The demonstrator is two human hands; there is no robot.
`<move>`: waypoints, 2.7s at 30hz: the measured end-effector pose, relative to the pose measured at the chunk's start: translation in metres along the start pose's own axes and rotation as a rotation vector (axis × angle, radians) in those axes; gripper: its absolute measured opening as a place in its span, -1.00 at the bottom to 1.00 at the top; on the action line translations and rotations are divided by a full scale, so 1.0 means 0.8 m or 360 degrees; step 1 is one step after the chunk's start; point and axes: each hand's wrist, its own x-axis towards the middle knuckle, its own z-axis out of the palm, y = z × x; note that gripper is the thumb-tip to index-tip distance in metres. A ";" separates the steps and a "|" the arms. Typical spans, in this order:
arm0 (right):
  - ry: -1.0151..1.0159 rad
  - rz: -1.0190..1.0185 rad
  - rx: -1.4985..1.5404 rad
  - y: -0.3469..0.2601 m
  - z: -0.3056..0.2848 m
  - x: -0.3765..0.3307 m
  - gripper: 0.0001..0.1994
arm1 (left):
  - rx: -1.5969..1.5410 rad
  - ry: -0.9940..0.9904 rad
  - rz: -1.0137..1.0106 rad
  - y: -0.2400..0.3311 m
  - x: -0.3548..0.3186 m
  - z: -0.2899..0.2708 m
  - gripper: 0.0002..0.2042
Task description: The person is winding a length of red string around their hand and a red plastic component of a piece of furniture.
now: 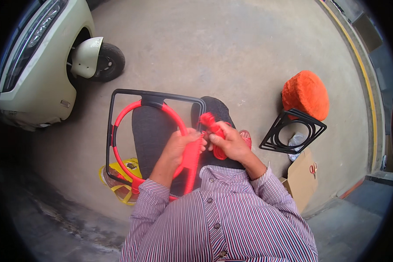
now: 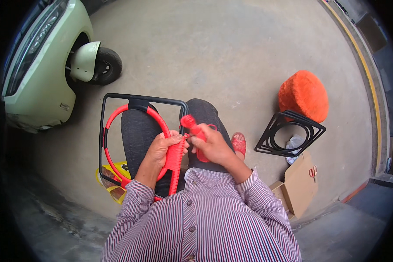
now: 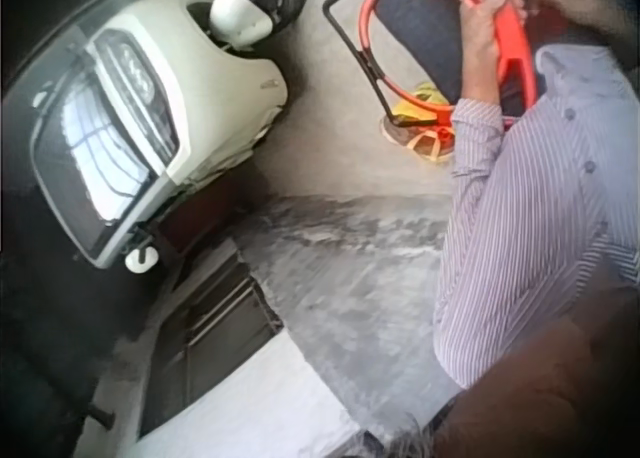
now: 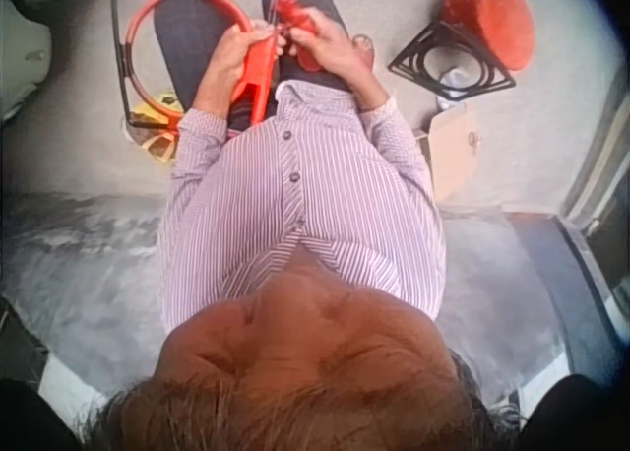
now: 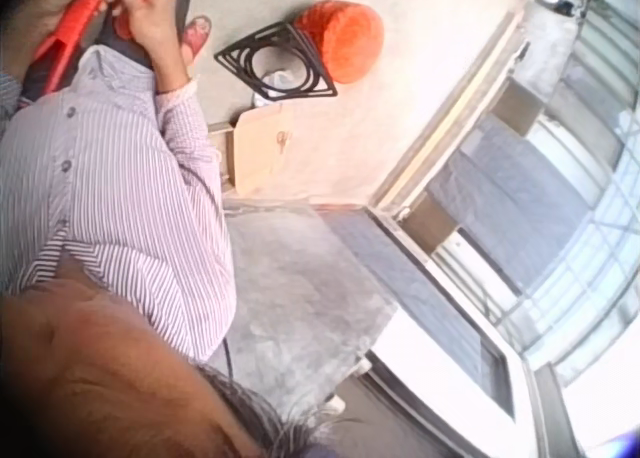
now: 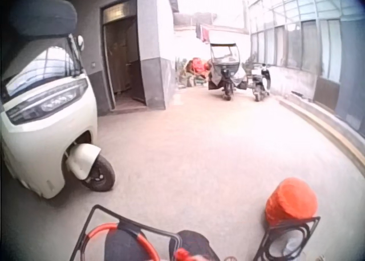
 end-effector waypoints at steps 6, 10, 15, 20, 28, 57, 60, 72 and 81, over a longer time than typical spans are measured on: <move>0.0111 0.0116 0.0176 -0.041 -0.014 -0.034 -0.92 | -0.0080 0.0063 0.0049 0.005 0.002 0.008 -0.85; -0.0218 0.0060 0.0139 -0.041 -0.032 -0.050 -0.89 | -0.0036 0.0053 0.0026 0.010 0.005 0.007 -0.85; 0.0781 -0.0129 0.0425 -0.059 -0.093 -0.035 -0.70 | -0.0067 0.0066 0.0037 0.008 0.009 0.000 -0.88; -0.0102 -0.0533 -0.0682 -0.039 -0.058 -0.039 -0.72 | -0.0087 0.0014 0.0039 0.017 0.001 0.004 -0.87; 0.0194 -0.0400 -0.0887 -0.036 -0.003 0.026 -0.44 | -0.0088 -0.0094 0.0015 0.011 -0.009 0.010 -0.87; 0.0294 0.0329 0.0834 0.021 -0.138 -0.102 -0.71 | -0.0397 0.0064 0.0140 0.032 -0.012 -0.007 -0.87; 0.0042 0.0607 0.0457 0.051 -0.118 -0.101 -0.68 | -0.0332 0.0053 0.0154 0.028 -0.004 -0.013 -0.87; -0.0191 0.0109 0.0705 -0.065 -0.055 0.020 -0.75 | -0.0271 0.0208 0.0735 0.005 -0.002 -0.001 -0.51; 0.0197 0.0074 0.0153 -0.039 -0.014 0.106 -0.75 | -0.0343 -0.0013 0.0743 -0.001 -0.002 0.009 -0.37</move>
